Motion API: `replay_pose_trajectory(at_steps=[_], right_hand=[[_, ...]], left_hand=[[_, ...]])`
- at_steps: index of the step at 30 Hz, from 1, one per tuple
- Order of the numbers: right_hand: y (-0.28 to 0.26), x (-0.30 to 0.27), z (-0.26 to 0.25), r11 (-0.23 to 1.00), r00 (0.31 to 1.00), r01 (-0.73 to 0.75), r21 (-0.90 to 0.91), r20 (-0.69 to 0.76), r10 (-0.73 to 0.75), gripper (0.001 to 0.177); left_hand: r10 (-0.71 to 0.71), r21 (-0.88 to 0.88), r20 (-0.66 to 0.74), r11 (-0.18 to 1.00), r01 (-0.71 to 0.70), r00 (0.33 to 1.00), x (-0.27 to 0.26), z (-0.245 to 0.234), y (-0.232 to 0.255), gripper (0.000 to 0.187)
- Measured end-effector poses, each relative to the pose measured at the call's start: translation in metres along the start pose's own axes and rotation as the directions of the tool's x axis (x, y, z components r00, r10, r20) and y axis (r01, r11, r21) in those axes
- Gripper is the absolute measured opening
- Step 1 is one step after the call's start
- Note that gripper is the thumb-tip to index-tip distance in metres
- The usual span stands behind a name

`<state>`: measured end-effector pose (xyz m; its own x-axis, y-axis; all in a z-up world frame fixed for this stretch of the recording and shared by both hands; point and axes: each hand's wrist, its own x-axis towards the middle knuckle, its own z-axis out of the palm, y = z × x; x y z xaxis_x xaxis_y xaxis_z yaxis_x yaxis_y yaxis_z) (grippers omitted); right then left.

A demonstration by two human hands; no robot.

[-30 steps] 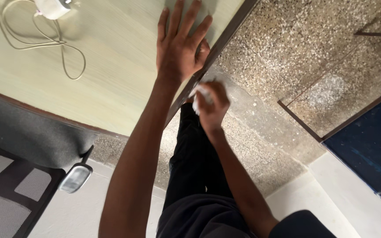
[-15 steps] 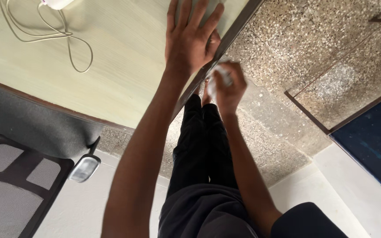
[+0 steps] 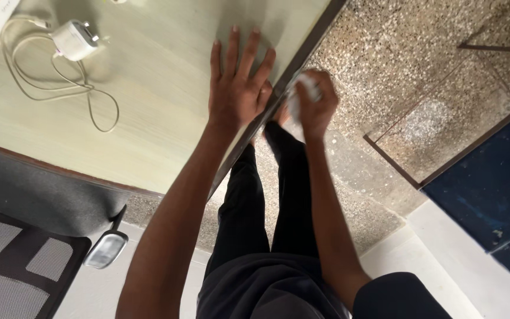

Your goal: The person cleans a desk by wiping the glass surface and the edges with a cloth, moving a large water bottle and several phone boxes to reach different areas.

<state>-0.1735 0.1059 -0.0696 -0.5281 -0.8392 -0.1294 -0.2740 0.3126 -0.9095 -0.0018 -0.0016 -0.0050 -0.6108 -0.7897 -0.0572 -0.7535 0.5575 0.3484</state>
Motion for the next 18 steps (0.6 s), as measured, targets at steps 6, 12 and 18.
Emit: replay_pose_trajectory(at_steps=[6,12,18], right_hand=[[0.030,0.110,-0.019,0.989,0.999,-0.015,0.147,-0.028,0.019,0.017],[0.010,0.089,-0.020,0.981,0.981,-0.196,-0.004,0.009,0.196,0.017],[-0.028,0.026,-0.016,0.942,0.974,-0.099,0.322,0.225,0.026,0.018]], left_hand=[[-0.053,-0.019,0.045,0.998,0.054,0.998,0.002,-0.006,0.006,0.051],[-0.089,-0.030,0.157,0.995,0.095,0.983,0.010,-0.016,0.008,0.056],[-0.134,0.044,0.170,0.991,0.128,0.976,0.006,-0.011,0.007,0.049]])
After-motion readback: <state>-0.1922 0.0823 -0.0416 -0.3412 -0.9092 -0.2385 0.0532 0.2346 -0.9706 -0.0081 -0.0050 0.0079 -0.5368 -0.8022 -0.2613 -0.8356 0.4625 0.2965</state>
